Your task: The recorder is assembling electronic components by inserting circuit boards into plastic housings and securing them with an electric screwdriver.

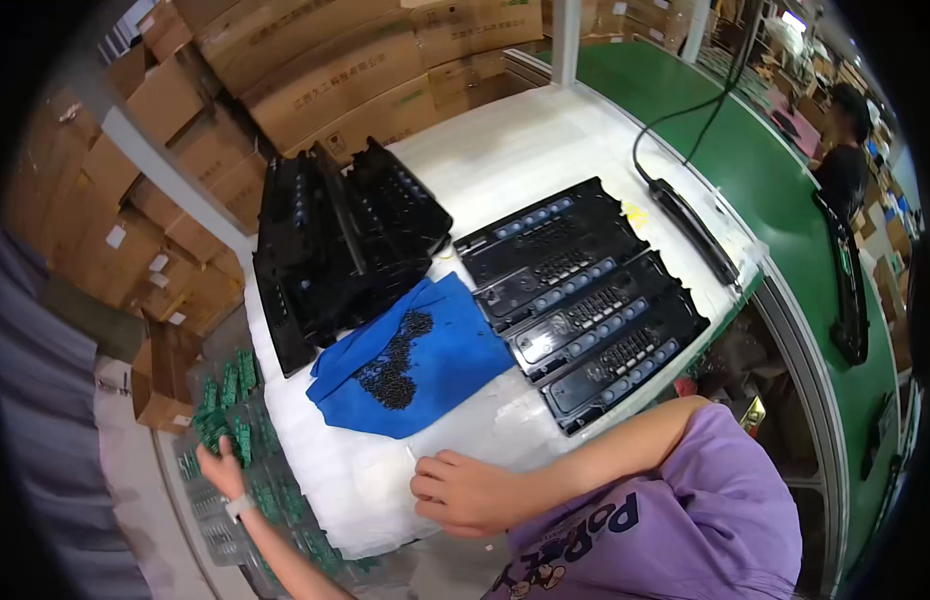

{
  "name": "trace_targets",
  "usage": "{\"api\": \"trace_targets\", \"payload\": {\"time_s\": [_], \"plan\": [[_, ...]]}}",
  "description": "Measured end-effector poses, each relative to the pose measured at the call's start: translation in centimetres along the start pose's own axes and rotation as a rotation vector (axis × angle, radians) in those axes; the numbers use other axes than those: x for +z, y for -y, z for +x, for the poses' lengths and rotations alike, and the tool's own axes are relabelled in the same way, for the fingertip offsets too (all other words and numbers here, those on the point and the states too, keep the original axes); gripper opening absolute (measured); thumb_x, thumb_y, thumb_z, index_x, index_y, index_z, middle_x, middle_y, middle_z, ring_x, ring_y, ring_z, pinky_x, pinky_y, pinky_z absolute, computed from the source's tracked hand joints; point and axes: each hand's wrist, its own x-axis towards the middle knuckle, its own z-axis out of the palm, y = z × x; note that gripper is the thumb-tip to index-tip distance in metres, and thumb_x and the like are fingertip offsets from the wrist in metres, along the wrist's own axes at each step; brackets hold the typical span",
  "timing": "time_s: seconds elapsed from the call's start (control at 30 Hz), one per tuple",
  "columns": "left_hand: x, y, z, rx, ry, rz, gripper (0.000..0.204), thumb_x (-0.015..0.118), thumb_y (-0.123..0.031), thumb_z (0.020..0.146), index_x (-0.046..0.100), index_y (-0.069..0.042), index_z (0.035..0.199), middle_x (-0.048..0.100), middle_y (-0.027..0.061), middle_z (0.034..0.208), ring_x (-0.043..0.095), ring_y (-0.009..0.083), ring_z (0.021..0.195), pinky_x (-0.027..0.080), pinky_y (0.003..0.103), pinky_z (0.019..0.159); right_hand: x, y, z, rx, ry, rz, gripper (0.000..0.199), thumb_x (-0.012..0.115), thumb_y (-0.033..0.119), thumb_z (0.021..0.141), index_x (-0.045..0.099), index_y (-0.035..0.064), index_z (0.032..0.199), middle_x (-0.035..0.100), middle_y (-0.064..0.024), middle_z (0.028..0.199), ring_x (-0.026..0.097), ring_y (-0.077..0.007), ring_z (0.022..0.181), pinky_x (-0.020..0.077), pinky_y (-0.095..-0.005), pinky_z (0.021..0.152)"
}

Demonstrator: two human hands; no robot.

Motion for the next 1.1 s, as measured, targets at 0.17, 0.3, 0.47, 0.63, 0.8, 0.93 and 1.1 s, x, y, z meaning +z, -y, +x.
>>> {"api": "trace_targets", "payload": {"time_s": [0.17, 0.3, 0.47, 0.63, 0.8, 0.93, 1.1], "plan": [[-12.1, -18.7, -7.7, -0.181, -0.073, -0.976, 0.029, 0.062, -0.018, 0.083, 0.053, 0.003, 0.1, 0.056, 0.0105, 0.098, 0.053, 0.0177, 0.088, 0.045, 0.031, 0.075, -2.8, 2.2, -2.1, -0.138, -0.286, 0.379, 0.027, 0.058, 0.01, 0.076, 0.051, 0.0044, 0.101, 0.046, -0.0121, 0.094, 0.051, -0.0253, 0.083, 0.041, -0.0349, 0.069], [-12.5, -31.9, -13.0, -0.063, 0.228, -1.213, 0.033, 0.065, -0.027, 0.077, 0.052, 0.001, 0.09, 0.049, 0.0096, 0.092, 0.049, 0.0179, 0.079, 0.043, 0.03, 0.073, -8.4, 2.7, -2.7, -0.021, -0.527, 0.569, 0.036, 0.061, 0.009, 0.079, 0.051, 0.0004, 0.113, 0.051, -0.0141, 0.108, 0.055, -0.0268, 0.094, 0.0457, -0.0347, 0.078], [-9.4, -41.5, -15.3, 0.056, 0.68, -1.428, 0.035, 0.072, -0.028, 0.07, 0.053, -0.001, 0.08, 0.051, 0.0113, 0.09, 0.05, 0.02, 0.081, 0.041, 0.03, 0.074, -12.7, -0.1, -7.1, -0.044, -0.725, 0.423, 0.022, 0.061, 0.003, 0.08, 0.059, -0.0065, 0.099, 0.057, -0.0179, 0.102, 0.06, -0.0264, 0.085, 0.049, -0.0313, 0.072], [-6.6, -46.3, -15.0, -0.204, 1.047, -1.571, 0.04, 0.07, -0.021, 0.076, 0.052, 0.004, 0.1, 0.053, 0.0091, 0.095, 0.052, 0.014, 0.085, 0.041, 0.025, 0.074, -17.5, -2.0, -12.1, 0.267, -0.804, 0.344, 0.009, 0.064, 0.003, 0.078, 0.063, -0.0041, 0.082, 0.063, -0.0117, 0.08, 0.062, -0.0203, 0.069, 0.049, -0.0277, 0.063], [-1.9, -48.3, -11.6, -0.425, 1.131, -1.713, 0.035, 0.059, -0.019, 0.085, 0.051, 0.004, 0.109, 0.057, 0.0149, 0.106, 0.059, 0.0193, 0.092, 0.049, 0.032, 0.081, -23.6, -8.6, -12.7, 0.122, -0.819, -0.215, 0.012, 0.067, -0.004, 0.067, 0.063, -0.0041, 0.079, 0.06, -0.0105, 0.069, 0.06, -0.0213, 0.062, 0.0467, -0.0282, 0.053], [0.2, -49.1, -9.0, -0.45, 1.047, -1.635, 0.032, 0.056, -0.017, 0.087, 0.052, 0.003, 0.112, 0.058, 0.0135, 0.111, 0.059, 0.0168, 0.091, 0.049, 0.031, 0.081, -25.1, -14.0, -11.1, -0.182, -0.444, -0.757, 0.026, 0.066, 0.003, 0.062, 0.062, -0.0043, 0.086, 0.058, -0.0074, 0.073, 0.059, -0.0192, 0.065, 0.0445, -0.0276, 0.05], [2.6, -48.9, -7.8, -0.51, 1.041, -1.539, 0.034, 0.056, -0.013, 0.087, 0.052, 0.003, 0.116, 0.056, 0.0117, 0.117, 0.058, 0.0152, 0.098, 0.046, 0.029, 0.086, -23.7, -19.0, -9.1, -0.218, -0.171, -0.985, 0.03, 0.056, 0.012, 0.063, 0.062, -0.0038, 0.088, 0.054, -0.0057, 0.075, 0.055, -0.0168, 0.072, 0.0382, -0.0227, 0.05]]}}
